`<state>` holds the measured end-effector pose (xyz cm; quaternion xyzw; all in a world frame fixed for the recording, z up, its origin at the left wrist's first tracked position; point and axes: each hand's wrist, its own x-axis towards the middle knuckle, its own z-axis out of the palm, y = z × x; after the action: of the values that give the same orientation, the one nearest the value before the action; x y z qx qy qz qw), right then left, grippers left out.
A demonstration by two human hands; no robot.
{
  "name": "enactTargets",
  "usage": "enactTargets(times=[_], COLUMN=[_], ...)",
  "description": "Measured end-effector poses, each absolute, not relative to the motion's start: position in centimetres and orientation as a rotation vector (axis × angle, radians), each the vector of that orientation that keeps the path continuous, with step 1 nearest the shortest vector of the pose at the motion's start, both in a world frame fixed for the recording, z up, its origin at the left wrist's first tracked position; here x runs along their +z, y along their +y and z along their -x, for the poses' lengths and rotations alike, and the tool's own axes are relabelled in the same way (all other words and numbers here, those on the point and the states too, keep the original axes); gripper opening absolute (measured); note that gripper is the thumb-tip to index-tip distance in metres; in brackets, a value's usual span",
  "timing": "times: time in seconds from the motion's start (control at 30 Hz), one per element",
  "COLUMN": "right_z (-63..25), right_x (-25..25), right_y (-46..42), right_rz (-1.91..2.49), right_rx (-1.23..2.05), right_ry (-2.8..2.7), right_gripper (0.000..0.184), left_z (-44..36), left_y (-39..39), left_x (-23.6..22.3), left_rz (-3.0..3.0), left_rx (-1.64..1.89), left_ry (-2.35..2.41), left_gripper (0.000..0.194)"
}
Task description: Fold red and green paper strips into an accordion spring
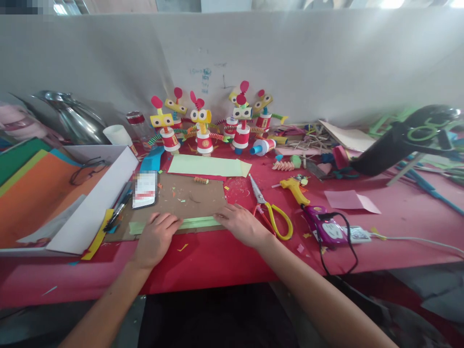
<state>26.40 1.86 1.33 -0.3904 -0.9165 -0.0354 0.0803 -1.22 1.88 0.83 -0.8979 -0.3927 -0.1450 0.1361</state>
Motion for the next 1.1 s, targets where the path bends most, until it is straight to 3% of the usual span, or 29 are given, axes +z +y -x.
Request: enactTargets(times=[0.23, 0.7, 0.87, 1.1], right_z=[-26.8, -26.3, -21.7, -20.2], right_x=[1.5, 2.4, 2.1, -0.3], right_y=[1.2, -0.6, -1.1, -1.3], right_rz=[1.209, 1.453, 1.361, 1.402], right_rx=[-0.216, -0.430, -0.119, 0.185], right_ry=[-2.740, -2.407, -2.436, -2.451], right_gripper=[0.031, 0.030, 0.042, 0.044], left_z=[1.1, 0.5, 0.4, 1.1], left_y=[1.8, 1.5, 1.5, 1.2], left_x=[1.0, 0.8, 0.8, 1.1], left_rz=[2.568, 2.518, 2.527, 2.523], left_rx=[-0.286, -0.265, -0.273, -0.348], left_ry=[-1.088, -1.101, -1.120, -1.238], left_gripper=[0.035, 0.032, 0.031, 0.029])
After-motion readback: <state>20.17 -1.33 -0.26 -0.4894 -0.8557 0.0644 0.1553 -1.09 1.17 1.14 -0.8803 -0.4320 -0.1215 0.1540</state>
